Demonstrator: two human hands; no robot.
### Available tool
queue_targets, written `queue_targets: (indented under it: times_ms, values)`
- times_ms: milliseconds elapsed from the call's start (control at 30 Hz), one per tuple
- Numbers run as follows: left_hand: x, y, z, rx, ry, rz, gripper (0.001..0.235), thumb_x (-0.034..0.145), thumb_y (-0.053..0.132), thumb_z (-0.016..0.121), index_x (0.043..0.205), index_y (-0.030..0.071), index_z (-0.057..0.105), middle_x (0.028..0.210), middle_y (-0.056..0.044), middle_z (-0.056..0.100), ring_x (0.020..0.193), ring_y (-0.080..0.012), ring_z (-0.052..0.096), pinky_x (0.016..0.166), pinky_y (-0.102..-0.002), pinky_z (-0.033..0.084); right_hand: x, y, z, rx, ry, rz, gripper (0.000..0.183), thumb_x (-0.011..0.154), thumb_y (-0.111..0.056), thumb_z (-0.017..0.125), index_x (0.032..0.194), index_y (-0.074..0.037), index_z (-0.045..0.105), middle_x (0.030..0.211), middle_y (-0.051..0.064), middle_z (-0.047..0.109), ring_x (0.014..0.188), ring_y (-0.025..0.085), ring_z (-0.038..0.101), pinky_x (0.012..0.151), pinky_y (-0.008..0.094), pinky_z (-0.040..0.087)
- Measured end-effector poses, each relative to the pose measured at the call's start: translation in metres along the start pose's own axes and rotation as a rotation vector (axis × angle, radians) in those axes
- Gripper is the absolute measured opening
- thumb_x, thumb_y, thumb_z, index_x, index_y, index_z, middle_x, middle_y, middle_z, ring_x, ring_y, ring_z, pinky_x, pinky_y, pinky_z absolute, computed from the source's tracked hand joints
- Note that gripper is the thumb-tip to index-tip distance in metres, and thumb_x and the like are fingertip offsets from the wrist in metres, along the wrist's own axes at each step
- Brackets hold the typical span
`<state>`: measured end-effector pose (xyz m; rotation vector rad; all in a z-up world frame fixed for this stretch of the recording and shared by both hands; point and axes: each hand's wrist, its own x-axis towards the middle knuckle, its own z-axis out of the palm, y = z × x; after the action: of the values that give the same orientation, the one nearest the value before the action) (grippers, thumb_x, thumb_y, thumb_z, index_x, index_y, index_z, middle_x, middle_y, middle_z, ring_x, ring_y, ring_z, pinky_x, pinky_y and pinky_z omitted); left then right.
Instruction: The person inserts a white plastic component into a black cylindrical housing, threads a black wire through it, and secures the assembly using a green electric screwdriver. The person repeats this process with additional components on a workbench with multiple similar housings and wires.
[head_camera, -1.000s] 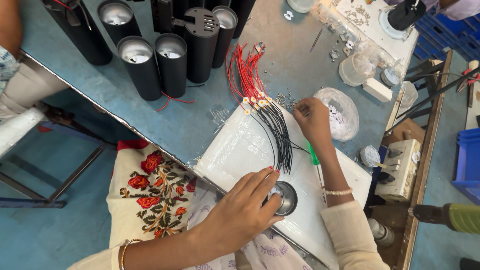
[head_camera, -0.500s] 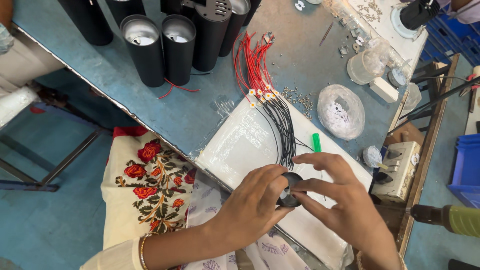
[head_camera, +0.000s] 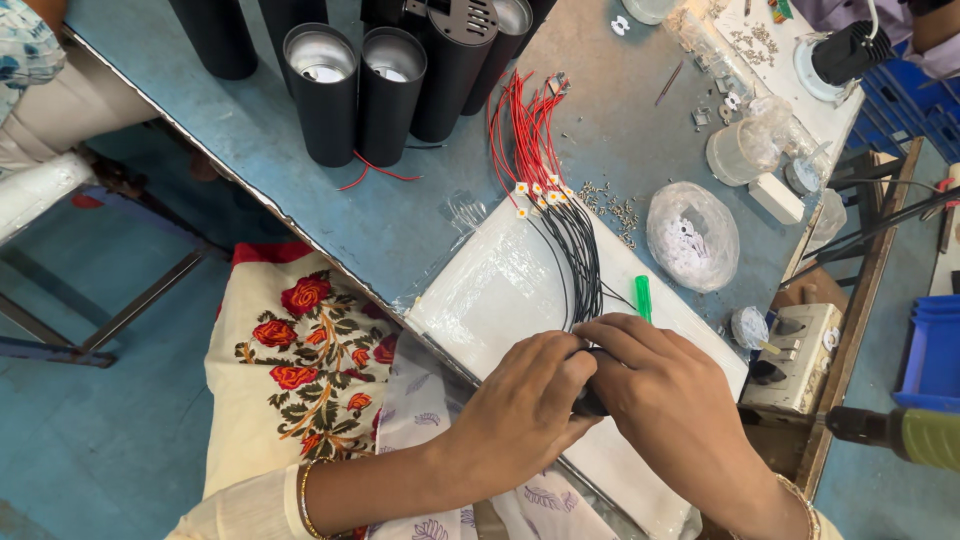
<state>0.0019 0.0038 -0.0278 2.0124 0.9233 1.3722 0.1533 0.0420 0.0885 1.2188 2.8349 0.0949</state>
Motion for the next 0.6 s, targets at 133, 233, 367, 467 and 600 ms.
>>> queue_targets:
  times_ms: [133,233,367,467,600]
  values:
    - [-0.001,0.0,0.0,0.015,0.004,0.017,0.062,0.087,0.016,0.08,0.132,0.002,0.04,0.129,-0.024,0.049,0.125,-0.0452,0.053,0.109,-0.053,0.045,0.002,-0.001,-0.001,0.009,-0.039,-0.014,0.017,0.066,-0.012,0.068,0.081,-0.007,0.075,0.121,0.002,0.071,0.115,0.019,0.063,0.082,0.036,0.053]
    - [-0.001,0.0,0.001,0.019,0.012,0.013,0.062,0.086,0.016,0.08,0.132,0.003,0.04,0.129,-0.024,0.049,0.125,-0.0453,0.053,0.11,-0.053,0.044,0.004,0.0,0.0,-0.011,-0.047,-0.035,0.019,0.065,-0.012,0.068,0.081,-0.006,0.075,0.122,0.002,0.07,0.115,0.02,0.064,0.081,0.036,0.054]
    - [0.0,-0.001,0.003,0.02,0.017,-0.002,0.062,0.086,0.017,0.08,0.131,0.003,0.04,0.128,-0.024,0.049,0.125,-0.0451,0.053,0.109,-0.053,0.044,0.007,0.004,-0.001,0.008,-0.053,-0.052,0.019,0.066,-0.011,0.068,0.082,-0.004,0.075,0.123,0.002,0.07,0.109,0.02,0.067,0.077,0.035,0.056]
    - [0.0,-0.001,0.003,0.014,0.017,-0.009,0.062,0.086,0.018,0.08,0.13,0.003,0.04,0.128,-0.025,0.049,0.125,-0.0453,0.053,0.109,-0.053,0.044,0.007,0.007,0.0,0.03,-0.073,-0.059,0.016,0.066,-0.01,0.069,0.079,-0.004,0.075,0.123,0.002,0.07,0.105,0.02,0.068,0.073,0.035,0.056]
    - [-0.001,-0.001,0.002,0.008,0.015,-0.006,0.061,0.087,0.018,0.08,0.13,0.002,0.04,0.128,-0.025,0.049,0.124,-0.0455,0.053,0.109,-0.053,0.045,0.007,0.01,0.003,0.055,-0.108,-0.061,0.012,0.065,-0.01,0.069,0.074,-0.004,0.074,0.122,0.001,0.071,0.1,0.02,0.07,0.071,0.036,0.056]
